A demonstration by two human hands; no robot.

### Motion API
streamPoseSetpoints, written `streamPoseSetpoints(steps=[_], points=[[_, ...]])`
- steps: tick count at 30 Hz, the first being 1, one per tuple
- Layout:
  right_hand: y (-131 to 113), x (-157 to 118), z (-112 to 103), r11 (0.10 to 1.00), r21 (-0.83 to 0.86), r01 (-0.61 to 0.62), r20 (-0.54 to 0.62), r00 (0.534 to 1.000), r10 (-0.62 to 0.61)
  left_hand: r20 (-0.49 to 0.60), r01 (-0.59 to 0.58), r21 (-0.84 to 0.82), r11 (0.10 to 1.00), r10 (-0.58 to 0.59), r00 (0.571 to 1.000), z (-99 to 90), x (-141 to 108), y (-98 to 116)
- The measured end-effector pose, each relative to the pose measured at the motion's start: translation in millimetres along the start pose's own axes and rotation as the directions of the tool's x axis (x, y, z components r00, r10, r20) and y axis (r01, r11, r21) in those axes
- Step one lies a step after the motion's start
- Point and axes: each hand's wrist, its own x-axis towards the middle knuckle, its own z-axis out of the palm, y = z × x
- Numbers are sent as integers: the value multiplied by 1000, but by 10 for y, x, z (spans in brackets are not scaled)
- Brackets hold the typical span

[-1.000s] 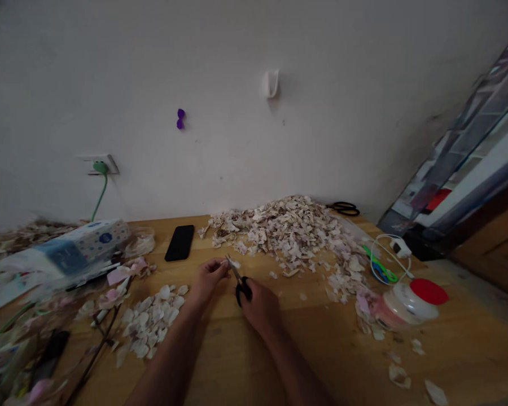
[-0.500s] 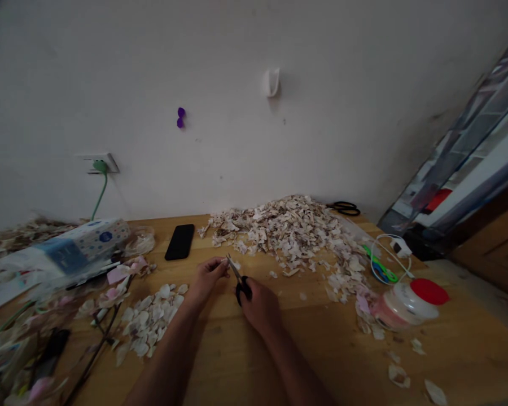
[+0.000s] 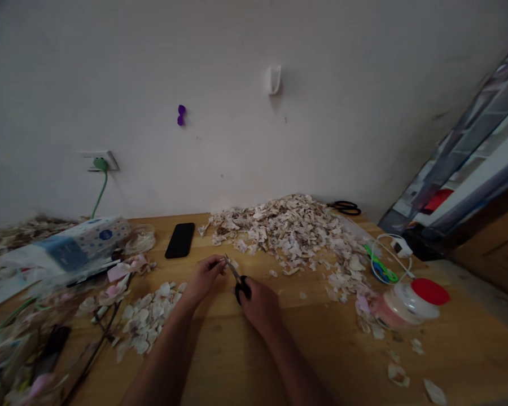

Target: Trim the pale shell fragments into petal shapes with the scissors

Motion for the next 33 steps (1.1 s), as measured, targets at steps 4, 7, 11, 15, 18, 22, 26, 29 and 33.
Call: streamPoseSetpoints(steps=[4, 7, 11, 15, 18, 22, 26, 29, 33], points=[[-5, 0, -2, 1000, -9, -2, 5, 1000, 3, -34, -26, 66, 997, 29, 999, -25, 3, 37], [-13, 12, -9, 1000, -9, -9, 11, 1000, 9, -56, -96, 125, 987, 104, 993, -63, 11, 68], [26, 30, 3, 997, 55, -49, 13, 999, 49, -95, -76, 61, 995, 81, 992, -81, 25, 35], [142, 4, 37, 929, 369, -22, -161, 983, 88, -111, 184, -345, 920, -235, 966, -2, 7, -77], [164, -34, 34, 887, 457, 72, -222, 974, 35, 31, 298, -665, 685, -373, 927, 42, -15, -127], [-13, -7, -22, 893, 297, 338, -30, 938, -346, 125, 294, -840, 456, -364, 923, -2, 10, -155], [-246, 132, -80, 849, 229, 476, 131, 849, -512, 25, 178, -904, 388, -369, 929, -81, 63, -196], [-311, 174, -138, 863, 148, 483, 271, 820, -505, -12, 138, -921, 364, -379, 925, -115, 72, -186], [-116, -149, -372, 833, 90, 545, 391, 750, -533, -23, 108, -939, 326, -372, 928, -104, 49, -130]])
